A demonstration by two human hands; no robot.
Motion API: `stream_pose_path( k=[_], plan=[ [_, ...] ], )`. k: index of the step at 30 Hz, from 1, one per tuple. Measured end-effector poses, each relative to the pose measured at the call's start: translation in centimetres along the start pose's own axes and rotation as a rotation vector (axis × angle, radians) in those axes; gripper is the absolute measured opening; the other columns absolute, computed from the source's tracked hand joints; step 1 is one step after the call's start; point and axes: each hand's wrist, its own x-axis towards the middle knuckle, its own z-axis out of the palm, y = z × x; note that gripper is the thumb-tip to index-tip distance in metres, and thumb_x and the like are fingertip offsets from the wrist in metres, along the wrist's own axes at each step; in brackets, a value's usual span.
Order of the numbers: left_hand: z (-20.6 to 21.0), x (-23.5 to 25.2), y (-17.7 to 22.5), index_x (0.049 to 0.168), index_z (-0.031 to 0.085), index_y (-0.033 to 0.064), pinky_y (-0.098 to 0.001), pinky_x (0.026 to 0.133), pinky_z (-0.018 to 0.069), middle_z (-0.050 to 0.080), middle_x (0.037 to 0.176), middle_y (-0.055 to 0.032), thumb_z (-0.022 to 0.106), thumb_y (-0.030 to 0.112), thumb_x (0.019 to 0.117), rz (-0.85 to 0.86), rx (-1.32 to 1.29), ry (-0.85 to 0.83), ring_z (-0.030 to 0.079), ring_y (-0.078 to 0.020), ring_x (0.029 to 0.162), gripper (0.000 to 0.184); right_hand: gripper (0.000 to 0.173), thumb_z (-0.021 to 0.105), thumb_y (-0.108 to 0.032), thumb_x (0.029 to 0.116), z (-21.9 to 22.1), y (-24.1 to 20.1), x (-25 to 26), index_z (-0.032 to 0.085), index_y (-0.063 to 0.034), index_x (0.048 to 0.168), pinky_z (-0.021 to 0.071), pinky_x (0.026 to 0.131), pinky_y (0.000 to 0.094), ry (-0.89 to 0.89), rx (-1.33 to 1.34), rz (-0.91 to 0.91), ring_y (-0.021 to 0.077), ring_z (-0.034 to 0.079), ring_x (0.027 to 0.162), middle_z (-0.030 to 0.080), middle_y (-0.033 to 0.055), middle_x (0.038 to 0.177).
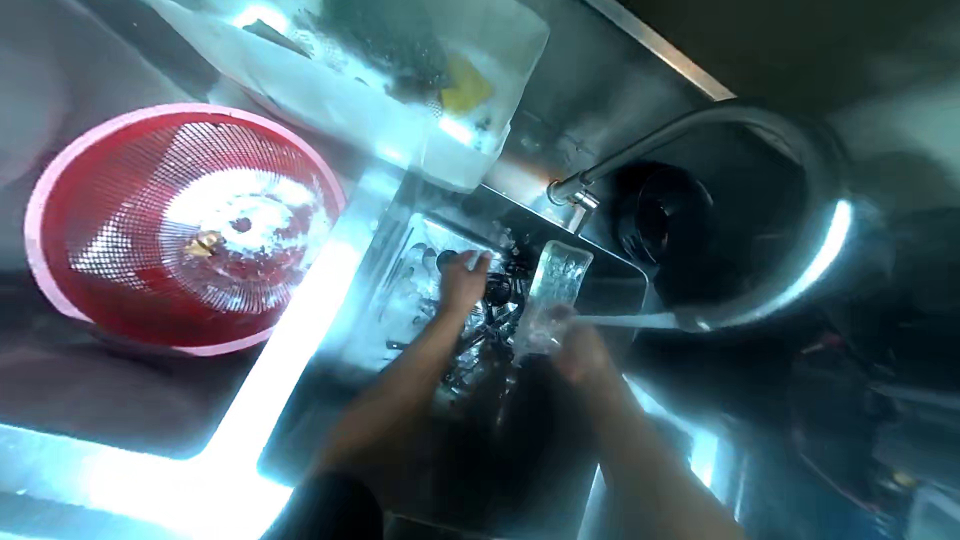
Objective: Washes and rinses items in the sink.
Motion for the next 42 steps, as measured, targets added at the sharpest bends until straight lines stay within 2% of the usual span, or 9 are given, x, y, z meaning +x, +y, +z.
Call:
stream_pose_path(
  k=[2,5,12,16,21,26,35,40,42],
  plan=[
    [-1.4,3.7,-5.1,0.140,0.057,0.0006,-0.0654,0.112,0.0397,0.054,0.144,-0.0273,0.067,0.055,0.0920,-0.115,0.368,0.187,0.050,-0.0449,0.136,0.073,0.028,0.048,-0.031,0.1057,-0.2,-0.3,2.3,0.062,-0.0096,0.118,0.0601,0.072,0.0421,-0.059,-0.031,0.004,0.0204,0.069,0.083,0.070,0.0079,0.094],
    [-2.5,6.3,-10.2,0.162,0.018,-0.0018,-0.0686,0.112,0.0354,0.032,0.162,-0.0295,0.077,0.059,0.0815,-0.273,0.639,0.145,0.037,-0.0486,0.146,0.117,0.022,0.052,-0.026,0.1044,0.7,-1.3,3.9,0.061,-0.0122,0.119,0.0589,0.073,0.0392,-0.110,-0.139,-0.027,0.0174,0.067,0.084,0.068,0.0047,0.095],
    [0.7,6.7,-10.9,0.132,0.063,0.0032,-0.0679,0.100,0.0444,0.061,0.136,-0.0224,0.063,0.020,0.0971,-0.206,0.753,-0.024,0.059,-0.0439,0.125,0.038,0.022,0.054,-0.009,0.1009,1.9,-1.2,2.8,0.061,-0.0054,0.122,0.0627,0.068,0.0402,-0.088,-0.229,-0.087,0.0208,0.070,0.074,0.071,0.0110,0.097],
    [0.5,5.9,-10.2,0.127,0.066,0.0039,-0.0652,0.091,0.0526,0.066,0.128,-0.0239,0.065,0.023,0.0951,-0.232,0.568,-0.071,0.065,-0.0435,0.116,0.038,0.020,0.049,-0.008,0.1060,0.8,-0.1,1.8,0.060,-0.0013,0.120,0.0617,0.064,0.0374,0.036,-0.177,-0.008,0.0217,0.070,0.072,0.070,0.0139,0.091],
    [-1.7,5.4,-12.2,0.122,0.068,0.0010,-0.0590,0.109,0.0455,0.065,0.129,-0.0224,0.052,0.023,0.1055,0.019,0.431,0.140,0.058,-0.0406,0.128,0.032,0.024,0.043,-0.010,0.1083,-0.9,2.1,0.1,0.059,0.0074,0.116,0.0624,0.065,0.0398,0.173,-0.097,0.037,0.0271,0.072,0.072,0.071,0.0201,0.088],
    [-3.8,4.7,-11.6,0.135,0.061,0.0051,-0.0641,0.089,0.0553,0.068,0.123,-0.0226,0.042,0.022,0.1093,0.125,0.451,0.330,0.070,-0.0430,0.107,0.037,0.023,0.049,-0.009,0.1070,1.6,3.3,-1.3,0.055,0.0029,0.126,0.0628,0.062,0.0399,0.281,-0.150,-0.026,0.0276,0.072,0.071,0.071,0.0196,0.089],
    [2.1,5.9,-10.5,0.135,0.060,0.0009,-0.0604,0.085,0.0580,0.055,0.142,-0.0219,0.062,0.028,0.0995,-0.132,0.758,-0.020,0.067,-0.0432,0.110,0.044,0.024,0.063,-0.009,0.0983,1.0,5.4,-4.8,0.066,0.0041,0.119,0.0623,0.079,0.0318,0.342,-0.639,-0.462,0.0144,0.072,0.085,0.073,0.0116,0.099],
    [3.3,7.4,-9.4,0.116,0.066,0.0012,-0.0616,0.081,0.0560,0.069,0.115,-0.0228,0.061,0.014,0.0976,-0.216,0.827,-0.127,0.069,-0.0430,0.104,0.023,0.028,0.061,-0.005,0.0968,-3.2,7.9,-9.8,0.066,0.0115,0.119,0.0585,0.087,0.0286,0.294,-0.849,-0.487,0.0134,0.072,0.092,0.073,0.0171,0.104],
    [2.9,7.9,-9.1,0.110,0.070,0.0025,-0.0623,0.080,0.0555,0.071,0.112,-0.0217,0.066,0.018,0.0939,-0.251,0.832,-0.175,0.069,-0.0423,0.103,0.023,0.030,0.066,-0.007,0.0939,-4.8,9.2,-11.5,0.068,0.0114,0.117,0.0589,0.091,0.0387,0.327,-1.028,-0.447,0.0238,0.073,0.095,0.073,0.0210,0.105]
  ],
)
